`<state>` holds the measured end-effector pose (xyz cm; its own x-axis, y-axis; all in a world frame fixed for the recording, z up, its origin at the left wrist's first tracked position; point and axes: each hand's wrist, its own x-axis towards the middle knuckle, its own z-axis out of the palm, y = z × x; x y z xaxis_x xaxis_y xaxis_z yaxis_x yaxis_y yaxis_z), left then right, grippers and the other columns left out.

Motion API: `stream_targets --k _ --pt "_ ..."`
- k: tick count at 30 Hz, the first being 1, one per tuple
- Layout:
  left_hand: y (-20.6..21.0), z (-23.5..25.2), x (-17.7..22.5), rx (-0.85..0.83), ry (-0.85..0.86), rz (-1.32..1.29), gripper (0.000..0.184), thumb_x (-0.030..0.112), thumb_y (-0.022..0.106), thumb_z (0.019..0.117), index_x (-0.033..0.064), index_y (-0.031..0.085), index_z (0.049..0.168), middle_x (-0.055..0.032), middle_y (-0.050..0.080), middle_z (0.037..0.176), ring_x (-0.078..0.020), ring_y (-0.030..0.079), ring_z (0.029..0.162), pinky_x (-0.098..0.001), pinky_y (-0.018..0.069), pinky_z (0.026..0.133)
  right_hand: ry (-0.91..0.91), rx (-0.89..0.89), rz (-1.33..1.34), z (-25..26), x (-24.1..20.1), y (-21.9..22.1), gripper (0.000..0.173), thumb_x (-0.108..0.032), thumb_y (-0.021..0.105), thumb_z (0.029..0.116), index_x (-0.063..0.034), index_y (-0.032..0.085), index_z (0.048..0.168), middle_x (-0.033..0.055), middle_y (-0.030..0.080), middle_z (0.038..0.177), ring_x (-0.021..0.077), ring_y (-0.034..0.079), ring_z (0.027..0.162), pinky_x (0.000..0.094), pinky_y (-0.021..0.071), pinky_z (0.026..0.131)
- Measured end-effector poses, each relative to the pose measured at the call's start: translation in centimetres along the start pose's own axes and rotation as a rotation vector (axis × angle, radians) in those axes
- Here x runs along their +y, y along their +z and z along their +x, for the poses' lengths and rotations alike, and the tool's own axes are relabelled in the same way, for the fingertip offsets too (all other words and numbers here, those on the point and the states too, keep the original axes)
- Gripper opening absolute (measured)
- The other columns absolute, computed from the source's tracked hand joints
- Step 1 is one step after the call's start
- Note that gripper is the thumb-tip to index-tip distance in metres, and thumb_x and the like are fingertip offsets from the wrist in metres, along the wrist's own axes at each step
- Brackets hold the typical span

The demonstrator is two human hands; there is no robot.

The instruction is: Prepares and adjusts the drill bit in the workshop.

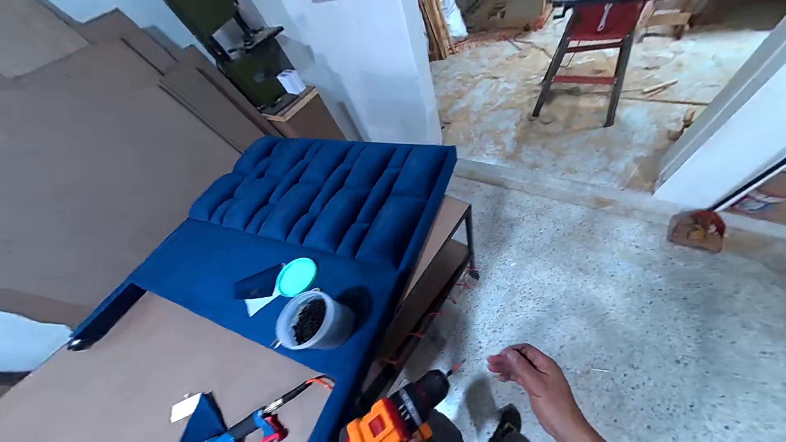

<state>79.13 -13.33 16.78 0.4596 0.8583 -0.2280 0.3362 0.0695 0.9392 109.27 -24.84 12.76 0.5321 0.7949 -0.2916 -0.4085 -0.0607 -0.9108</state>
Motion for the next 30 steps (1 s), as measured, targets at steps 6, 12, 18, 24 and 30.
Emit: stream_targets --k 6,12,18,24,30 --pt "15.4 9.5 12.9 -0.217 -0.089 -0.232 0.033 0.005 0.084 0.0756 -0.0027 0.068 0.104 0.0006 0.077 0.092 -0.0037 0.073 0.090 -0.0243 0.0607 0.088 -0.197 0.159 0.467 5.6 -10.9 -6.7 0.017 -0.014 0.054 0.1049 -0.0015 0.066 0.103 0.0185 0.076 0.101 0.0275 0.077 0.087 0.0394 0.0652 0.077" --pt "26.1 22.0 11.9 -0.384 0.132 -0.337 0.050 0.011 0.087 0.0800 -0.0007 0.063 0.122 -0.0009 0.076 0.110 -0.0094 0.072 0.105 -0.0322 0.0592 0.099 -0.333 0.215 0.327 16.3 -16.9 -15.1 0.014 -0.017 0.065 0.1000 -0.0060 0.073 0.096 0.0125 0.077 0.092 0.0197 0.076 0.077 0.0342 0.0650 0.073" --pt "35.0 36.7 18.1 -0.484 0.154 -0.385 0.048 0.016 0.087 0.0814 0.0004 0.064 0.122 0.0006 0.076 0.109 -0.0073 0.071 0.105 -0.0306 0.0586 0.099 -0.349 0.151 0.211 28.9 -25.5 -21.7 0.015 -0.025 0.067 0.0992 -0.0139 0.077 0.100 0.0076 0.079 0.099 0.0170 0.077 0.084 0.0320 0.0649 0.078" --pt "43.3 50.4 26.4 -0.666 0.098 -0.494 0.035 0.014 0.080 0.0863 0.0048 0.066 0.117 0.0042 0.074 0.105 -0.0042 0.069 0.101 -0.0290 0.0579 0.096 -0.508 0.094 0.202 41.7 -33.5 -27.2 0.012 -0.026 0.067 0.0984 -0.0165 0.075 0.099 0.0050 0.079 0.098 0.0142 0.077 0.087 0.0271 0.0643 0.079" --pt "53.0 65.2 28.2 -0.804 0.220 -0.958 0.022 0.033 0.075 0.0907 0.0177 0.073 0.107 0.0080 0.067 0.073 -0.0049 0.063 0.064 -0.0261 0.0552 0.066 -0.671 -0.218 -0.039 59.1 -41.2 -31.4 0.019 -0.031 0.060 0.1035 -0.0190 0.075 0.107 0.0007 0.077 0.103 0.0126 0.074 0.097 0.0281 0.0614 0.089"
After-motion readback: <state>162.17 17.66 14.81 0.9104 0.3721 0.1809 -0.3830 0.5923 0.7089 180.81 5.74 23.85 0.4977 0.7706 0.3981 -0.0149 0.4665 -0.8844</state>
